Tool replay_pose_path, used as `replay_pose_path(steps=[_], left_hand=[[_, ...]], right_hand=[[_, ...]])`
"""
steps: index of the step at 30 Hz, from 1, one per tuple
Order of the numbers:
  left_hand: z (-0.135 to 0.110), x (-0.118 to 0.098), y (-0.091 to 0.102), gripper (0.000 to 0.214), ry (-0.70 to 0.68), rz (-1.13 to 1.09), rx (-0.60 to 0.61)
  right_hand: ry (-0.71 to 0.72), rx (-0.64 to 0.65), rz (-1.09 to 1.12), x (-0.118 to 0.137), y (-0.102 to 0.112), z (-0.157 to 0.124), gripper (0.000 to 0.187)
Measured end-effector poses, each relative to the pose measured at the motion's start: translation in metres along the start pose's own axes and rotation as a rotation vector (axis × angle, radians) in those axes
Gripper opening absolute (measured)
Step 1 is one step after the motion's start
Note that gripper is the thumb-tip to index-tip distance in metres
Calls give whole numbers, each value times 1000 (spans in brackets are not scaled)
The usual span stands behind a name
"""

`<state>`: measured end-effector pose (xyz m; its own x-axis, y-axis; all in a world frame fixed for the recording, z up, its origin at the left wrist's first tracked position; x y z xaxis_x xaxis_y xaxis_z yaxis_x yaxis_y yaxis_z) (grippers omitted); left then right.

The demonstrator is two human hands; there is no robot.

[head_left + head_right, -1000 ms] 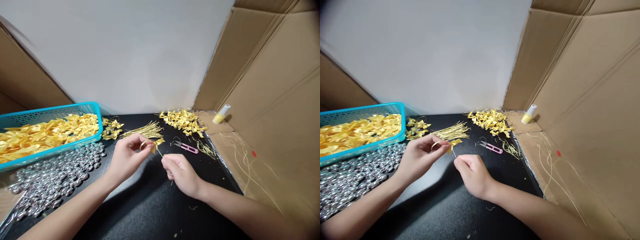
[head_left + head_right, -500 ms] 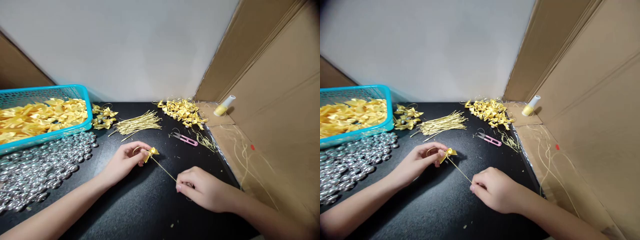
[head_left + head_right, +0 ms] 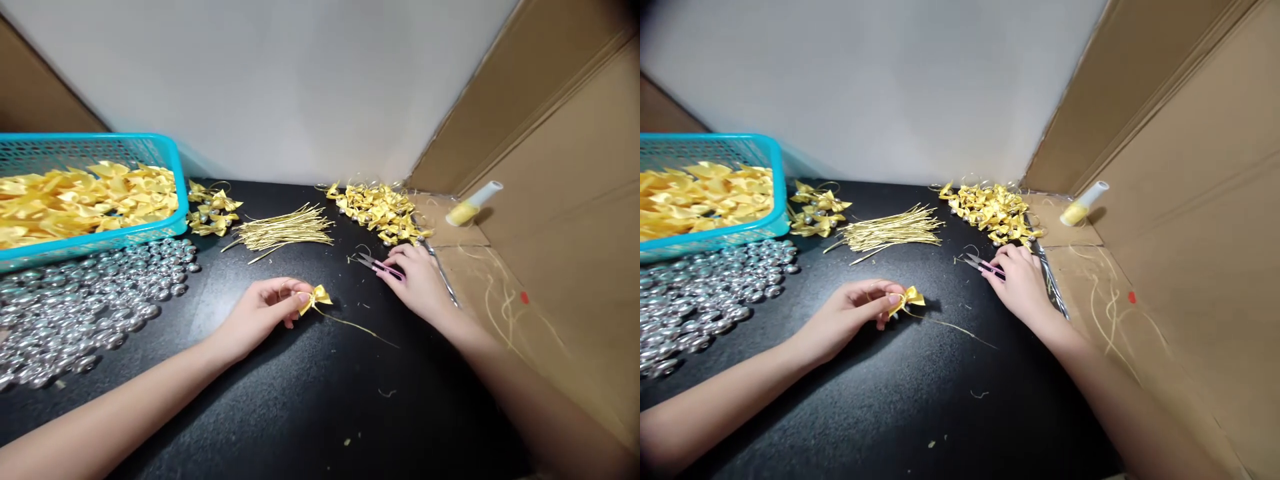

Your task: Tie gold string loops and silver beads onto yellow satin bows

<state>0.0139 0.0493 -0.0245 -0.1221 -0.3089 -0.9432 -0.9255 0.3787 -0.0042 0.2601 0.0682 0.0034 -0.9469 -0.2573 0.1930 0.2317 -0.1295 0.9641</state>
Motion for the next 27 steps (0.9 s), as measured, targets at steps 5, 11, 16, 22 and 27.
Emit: replay_pose_path(steps=[5, 11, 16, 22, 27], left_hand=[[1, 5, 0, 24, 6, -10, 25], [0, 6, -2, 22, 27, -8, 56], [0, 5, -2, 26, 50, 13, 52], [0, 6, -3, 23, 60, 10, 76], [-1, 3, -3, 21, 49, 37, 72]], right_hand=[[1, -6, 37, 2, -1, -2, 20], [3, 44, 290, 24, 13, 0, 14], [198, 164, 318, 68, 26, 0, 16], [434, 91, 118, 85, 23, -4, 29], [400, 68, 85, 82, 16, -5, 32]])
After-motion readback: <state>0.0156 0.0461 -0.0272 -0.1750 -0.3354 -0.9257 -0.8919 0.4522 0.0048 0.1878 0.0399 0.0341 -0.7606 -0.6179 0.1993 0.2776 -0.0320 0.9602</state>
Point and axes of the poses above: each hand's wrist, its own z-axis towards the middle knuckle, its own y-axis out of the back of the hand, x = y × z, the point moved 7 cm from there along z, towards the middle knuckle, and after that the axes turned 2 degrees about x, right-handed, at the moved point
